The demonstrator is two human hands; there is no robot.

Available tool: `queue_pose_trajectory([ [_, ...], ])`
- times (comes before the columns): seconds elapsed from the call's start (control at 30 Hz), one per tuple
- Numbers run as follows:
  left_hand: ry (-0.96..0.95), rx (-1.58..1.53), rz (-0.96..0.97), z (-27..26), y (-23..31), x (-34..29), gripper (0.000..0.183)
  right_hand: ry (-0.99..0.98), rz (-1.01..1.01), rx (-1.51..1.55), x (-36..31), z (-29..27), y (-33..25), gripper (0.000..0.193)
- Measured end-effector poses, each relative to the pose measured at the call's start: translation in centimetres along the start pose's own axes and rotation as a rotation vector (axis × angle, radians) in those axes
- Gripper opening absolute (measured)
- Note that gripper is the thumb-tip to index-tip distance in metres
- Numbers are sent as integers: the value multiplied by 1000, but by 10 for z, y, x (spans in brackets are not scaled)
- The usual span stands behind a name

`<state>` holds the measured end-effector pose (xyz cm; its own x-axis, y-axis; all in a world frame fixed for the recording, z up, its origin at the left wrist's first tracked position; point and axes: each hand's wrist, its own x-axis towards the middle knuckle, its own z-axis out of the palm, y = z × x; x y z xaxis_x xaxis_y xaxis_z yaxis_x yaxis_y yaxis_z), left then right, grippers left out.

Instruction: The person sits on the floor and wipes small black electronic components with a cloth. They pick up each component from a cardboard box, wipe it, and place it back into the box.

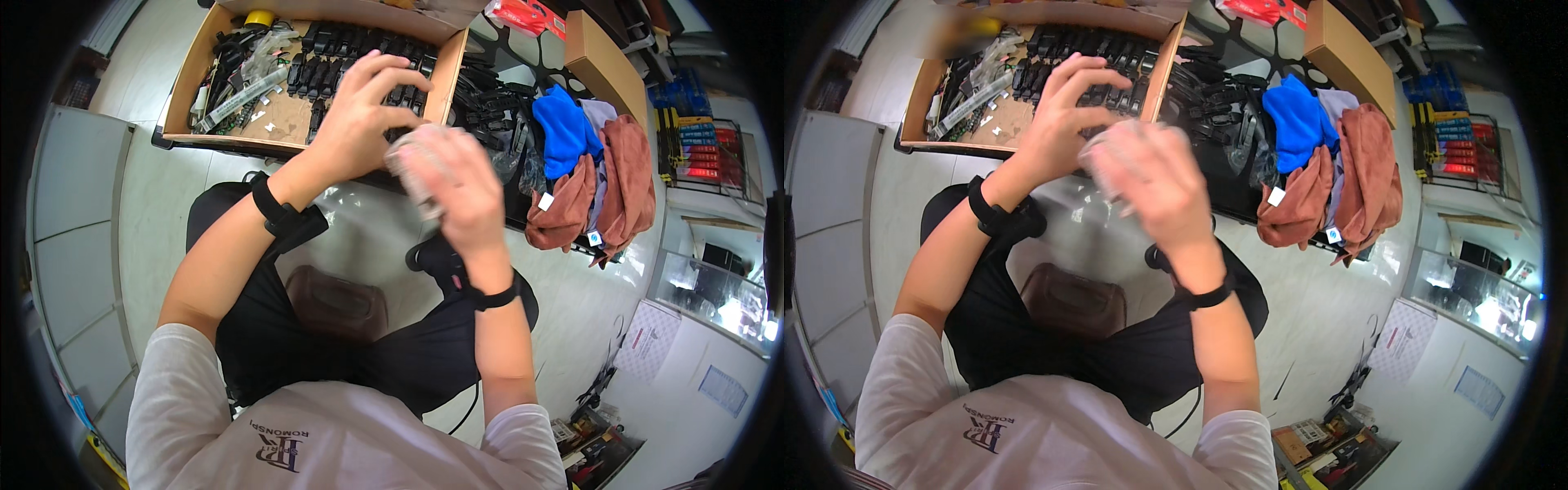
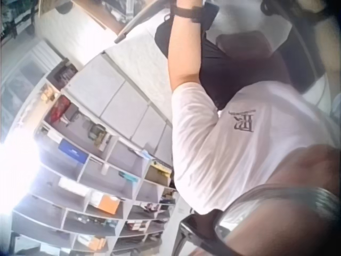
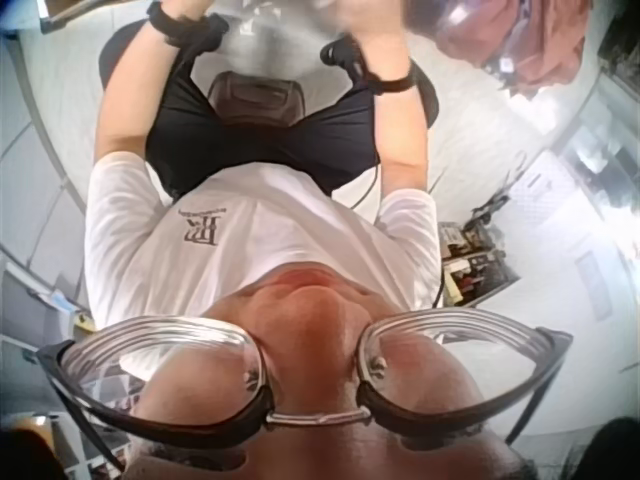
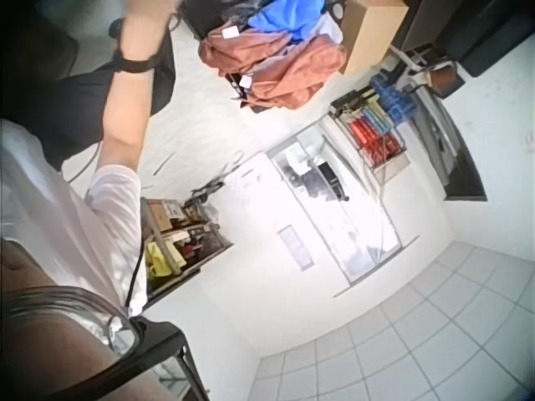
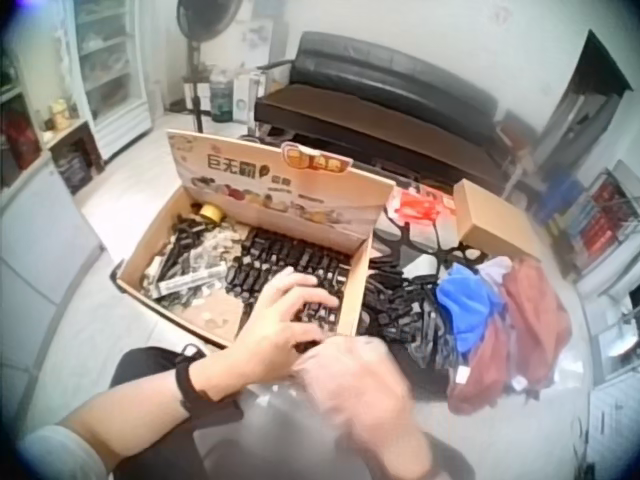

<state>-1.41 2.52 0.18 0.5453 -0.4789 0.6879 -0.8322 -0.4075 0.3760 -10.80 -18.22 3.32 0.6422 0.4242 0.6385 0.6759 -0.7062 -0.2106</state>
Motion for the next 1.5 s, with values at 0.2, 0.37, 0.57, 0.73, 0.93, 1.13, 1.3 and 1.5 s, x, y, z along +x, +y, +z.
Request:
queue_pose_trajectory([
  [0.2,90,-50,14,-4,1,3,39,102,150,-14,0,10,8,41],
  [0.37,73,-2,-24,0,0,-1,34,36,54,12,3,8,6,36],
  [0.57,18,67,35,-3,-5,0,33,43,163,61,-1,19,13,38],
  [0.73,150,18,-7,-19,-13,2,30,-66,267,-18,-7,12,32,50],
  [0.93,55,-131,-173,-33,-12,-2,30,-31,199,38,0,7,12,40],
  [1.13,-101,-69,-206,-39,-2,-10,17,-119,95,21,-2,5,20,30],
  [1.3,-116,-26,-155,-42,3,-14,23,-118,65,94,5,1,13,30],
  [1.5,-259,-85,-280,-45,11,-15,26,-159,-24,168,10,-2,15,36],
])
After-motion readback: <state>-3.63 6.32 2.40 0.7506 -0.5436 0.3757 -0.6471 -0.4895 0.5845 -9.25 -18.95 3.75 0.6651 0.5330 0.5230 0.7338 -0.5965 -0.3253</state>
